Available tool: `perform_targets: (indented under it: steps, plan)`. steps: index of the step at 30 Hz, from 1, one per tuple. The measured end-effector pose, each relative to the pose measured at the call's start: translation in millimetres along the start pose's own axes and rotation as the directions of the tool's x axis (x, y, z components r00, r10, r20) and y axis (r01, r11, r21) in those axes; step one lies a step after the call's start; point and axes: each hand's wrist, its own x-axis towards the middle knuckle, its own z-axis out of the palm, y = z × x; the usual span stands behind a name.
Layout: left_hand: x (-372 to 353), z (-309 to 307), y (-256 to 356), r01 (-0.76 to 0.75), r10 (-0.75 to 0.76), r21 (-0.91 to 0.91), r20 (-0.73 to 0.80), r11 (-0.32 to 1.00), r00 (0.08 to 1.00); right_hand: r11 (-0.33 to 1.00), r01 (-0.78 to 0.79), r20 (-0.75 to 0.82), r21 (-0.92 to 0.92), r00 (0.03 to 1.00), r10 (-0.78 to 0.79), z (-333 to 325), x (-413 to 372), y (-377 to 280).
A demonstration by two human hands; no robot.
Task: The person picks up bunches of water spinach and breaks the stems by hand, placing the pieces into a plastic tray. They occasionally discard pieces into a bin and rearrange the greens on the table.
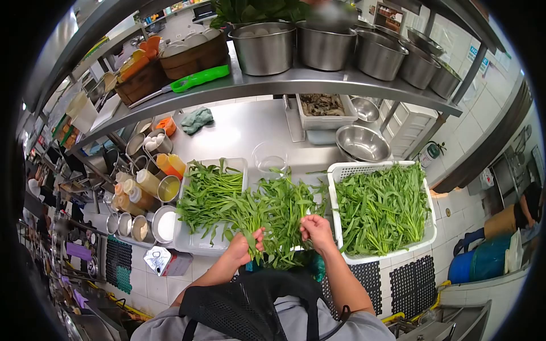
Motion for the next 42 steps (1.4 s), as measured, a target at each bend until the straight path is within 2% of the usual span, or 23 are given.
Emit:
perform_targets:
  steps: [1,3,5,8,9,10,12,13,15,17,20,21,23,25,27,31,32,33,34,35,37,40,42]
  plan:
    - [1,0,1,-0.014,0.014,0.007,-0.013,1.000,1.000,1.000,0.001,0.002,-0.001,1.000,-0.001,5,-3,-7]
    - [8,-2,0,-0.038,0.037,-0.018,-0.022,0.999,0.999,0.978,0.013,0.002,0.207,1.000,-0.014,14,-7,-19]
    - [14,-1,0,-0.056,0.055,-0.034,-0.021,0.998,0.998,0.990,0.015,0.003,0.139,1.000,-0.015,20,-7,-16]
    - [23,-2,2,-0.062,0.061,-0.011,-0.015,0.998,0.998,0.943,-0.048,0.166,0.330,0.986,-0.008,30,-10,-12]
    - [24,-6,2,-0.037,0.045,-0.126,0.058,0.991,0.997,0.942,-0.037,0.160,0.333,0.987,-0.017,31,-9,-11]
    - [24,-7,3,-0.001,0.033,-0.238,0.131,0.971,0.991,0.959,-0.061,0.125,0.278,0.992,0.027,31,-7,-10]
    - [26,-10,4,0.011,0.018,-0.242,0.119,0.970,0.993,0.984,-0.123,0.058,0.132,0.992,0.116,26,1,3]
    - [27,-6,7,0.017,0.009,-0.257,0.099,0.966,0.995,0.984,-0.114,0.053,0.134,0.993,0.108,28,-2,1]
    - [28,1,9,0.004,0.006,-0.214,0.044,0.977,0.999,0.964,-0.178,0.074,0.199,0.983,0.166,33,-5,-3]
    - [30,3,6,-0.045,0.041,-0.105,-0.041,0.993,0.998,0.972,-0.148,0.097,0.180,0.987,0.132,43,-10,-12]
    - [33,5,-3,-0.061,0.059,-0.062,-0.030,0.996,0.998,0.982,-0.045,0.267,-0.186,0.959,0.094,57,-13,-5]
    - [33,5,-5,-0.059,0.057,-0.062,-0.030,0.996,0.998,0.982,-0.046,0.266,-0.185,0.959,0.095,60,-14,0]
    - [26,15,-4,-0.087,0.087,0.107,0.007,0.990,0.996,0.952,-0.033,0.331,-0.306,0.933,0.139,66,-16,6]
    - [23,18,-1,-0.109,0.111,0.114,-0.016,0.987,0.994,0.955,-0.015,0.359,-0.297,0.925,0.126,65,-16,8]
    - [21,15,-2,-0.172,0.191,0.281,-0.041,0.944,0.981,0.948,0.020,0.410,-0.317,0.905,0.118,61,-16,14]
    - [20,10,1,-0.063,0.064,0.267,0.006,0.962,0.998,0.926,-0.019,0.403,-0.378,0.897,0.183,57,-6,19]
    - [22,8,2,-0.083,0.091,0.190,-0.034,0.978,0.995,0.883,0.102,0.267,-0.459,0.963,0.027,52,4,27]
    - [24,7,4,-0.104,0.112,0.112,-0.075,0.988,0.991,0.810,0.200,0.138,-0.551,0.979,-0.148,44,11,34]
    - [20,11,9,-0.107,0.116,0.098,-0.087,0.989,0.989,0.616,0.246,0.042,-0.749,0.944,-0.326,40,15,28]
    - [19,8,12,-0.102,0.110,0.096,-0.083,0.990,0.990,0.512,0.163,-0.001,-0.844,0.952,-0.305,38,15,18]
    - [17,3,18,-0.071,0.071,0.008,-0.028,0.997,0.997,0.264,0.116,0.031,-0.957,0.951,-0.306,29,19,24]
    - [14,3,17,-0.066,0.066,-0.038,-0.017,0.997,0.998,0.204,0.199,0.114,-0.958,0.923,-0.366,20,23,43]
    - [13,0,14,-0.049,0.049,-0.065,0.006,0.997,0.999,0.257,0.165,0.079,-0.952,0.946,-0.315,16,29,49]
